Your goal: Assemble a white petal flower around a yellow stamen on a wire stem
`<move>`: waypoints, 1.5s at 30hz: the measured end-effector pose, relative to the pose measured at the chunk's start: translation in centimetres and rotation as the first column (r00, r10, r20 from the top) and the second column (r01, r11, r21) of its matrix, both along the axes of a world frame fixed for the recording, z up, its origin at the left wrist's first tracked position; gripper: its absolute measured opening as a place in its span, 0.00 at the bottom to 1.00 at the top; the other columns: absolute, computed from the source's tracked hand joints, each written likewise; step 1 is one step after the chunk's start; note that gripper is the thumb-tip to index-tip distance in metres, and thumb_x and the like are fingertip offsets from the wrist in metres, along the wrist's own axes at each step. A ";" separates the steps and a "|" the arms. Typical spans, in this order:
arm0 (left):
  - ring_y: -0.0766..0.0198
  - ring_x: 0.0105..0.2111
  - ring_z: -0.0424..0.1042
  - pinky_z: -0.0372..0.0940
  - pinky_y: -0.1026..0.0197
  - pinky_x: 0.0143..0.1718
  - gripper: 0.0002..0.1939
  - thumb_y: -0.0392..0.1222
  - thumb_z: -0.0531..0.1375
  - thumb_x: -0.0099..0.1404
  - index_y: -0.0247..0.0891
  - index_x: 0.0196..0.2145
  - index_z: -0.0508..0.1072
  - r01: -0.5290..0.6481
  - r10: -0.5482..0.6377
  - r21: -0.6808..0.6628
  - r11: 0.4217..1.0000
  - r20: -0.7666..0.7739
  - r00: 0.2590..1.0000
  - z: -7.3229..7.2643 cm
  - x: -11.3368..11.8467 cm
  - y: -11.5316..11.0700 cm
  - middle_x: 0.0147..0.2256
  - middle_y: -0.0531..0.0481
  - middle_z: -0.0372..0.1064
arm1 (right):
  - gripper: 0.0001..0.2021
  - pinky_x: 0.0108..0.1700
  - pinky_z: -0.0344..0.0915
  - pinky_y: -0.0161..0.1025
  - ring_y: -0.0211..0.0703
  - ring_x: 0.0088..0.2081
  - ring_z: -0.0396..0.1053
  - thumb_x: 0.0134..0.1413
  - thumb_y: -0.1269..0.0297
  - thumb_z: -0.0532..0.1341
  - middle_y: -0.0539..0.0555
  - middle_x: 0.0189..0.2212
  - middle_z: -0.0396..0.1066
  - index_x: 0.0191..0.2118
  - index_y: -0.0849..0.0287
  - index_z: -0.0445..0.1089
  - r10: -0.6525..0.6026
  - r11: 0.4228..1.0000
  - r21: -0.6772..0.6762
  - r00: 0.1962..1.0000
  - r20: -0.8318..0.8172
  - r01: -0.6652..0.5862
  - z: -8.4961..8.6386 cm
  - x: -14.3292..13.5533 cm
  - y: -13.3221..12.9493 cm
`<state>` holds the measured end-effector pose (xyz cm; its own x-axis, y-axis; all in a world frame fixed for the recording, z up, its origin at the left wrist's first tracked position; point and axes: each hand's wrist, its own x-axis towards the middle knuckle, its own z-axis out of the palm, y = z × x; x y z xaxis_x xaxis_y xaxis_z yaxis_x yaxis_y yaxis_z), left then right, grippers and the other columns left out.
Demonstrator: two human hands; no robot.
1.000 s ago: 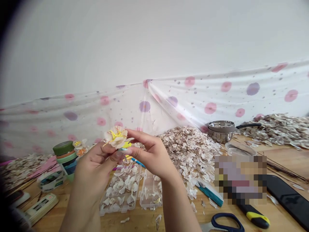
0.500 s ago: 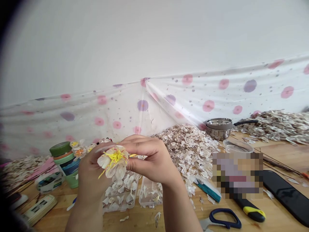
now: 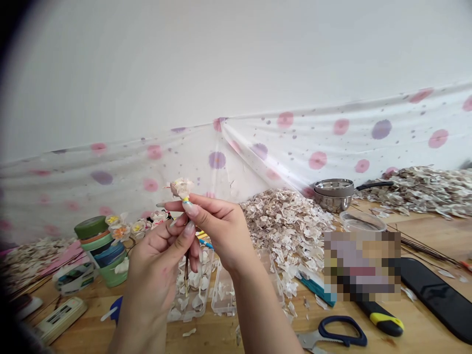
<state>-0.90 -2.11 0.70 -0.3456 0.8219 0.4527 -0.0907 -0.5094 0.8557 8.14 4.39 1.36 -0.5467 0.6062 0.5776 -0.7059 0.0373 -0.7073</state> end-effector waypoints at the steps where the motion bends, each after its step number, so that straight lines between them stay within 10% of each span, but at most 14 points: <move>1: 0.71 0.14 0.67 0.64 0.70 0.16 0.12 0.43 0.70 0.57 0.35 0.25 0.73 -0.002 0.002 -0.002 1.000 0.001 1.000 0.0 0.0 0.0 0.17 0.55 0.69 | 0.10 0.10 0.62 0.30 0.30 0.13 0.63 0.54 0.55 0.68 0.51 0.29 0.78 0.39 0.53 0.81 0.000 1.000 -0.013 1.000 0.004 0.000 0.1 0.0 -0.1; 19: 0.71 0.15 0.69 0.66 0.71 0.16 0.09 0.40 0.69 0.59 0.35 0.27 0.73 -0.037 0.038 0.043 0.998 -0.020 0.999 -0.5 0.5 0.3 0.17 0.57 0.70 | 0.10 0.09 0.55 0.29 0.27 0.12 0.58 0.55 0.55 0.67 0.48 0.23 0.71 0.37 0.54 0.82 -0.017 0.996 -0.089 1.000 -0.024 0.015 0.1 -0.2 -0.5; 40: 0.74 0.13 0.67 0.62 0.75 0.14 0.12 0.42 0.70 0.59 0.36 0.25 0.73 0.213 -0.214 0.025 0.977 0.059 0.975 0.2 -0.3 0.2 0.16 0.58 0.70 | 0.08 0.09 0.62 0.30 0.29 0.11 0.63 0.51 0.59 0.68 0.53 0.37 0.81 0.34 0.58 0.80 0.011 0.993 -0.116 0.995 -0.097 -0.023 0.6 -0.2 -1.1; 45: 0.74 0.13 0.66 0.62 0.75 0.14 0.12 0.43 0.70 0.59 0.36 0.25 0.72 0.221 -0.222 0.015 0.975 0.050 0.974 0.1 -0.5 0.1 0.16 0.58 0.70 | 0.09 0.09 0.62 0.30 0.30 0.10 0.63 0.52 0.58 0.68 0.49 0.26 0.77 0.35 0.58 0.81 0.042 0.994 -0.100 0.995 -0.096 -0.051 0.5 0.0 -1.0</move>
<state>-1.35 -1.99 0.83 -0.1785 0.8764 0.4474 -0.2459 -0.4800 0.8421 8.09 3.44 1.84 -0.5222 0.6399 0.5638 -0.7683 -0.0661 -0.6366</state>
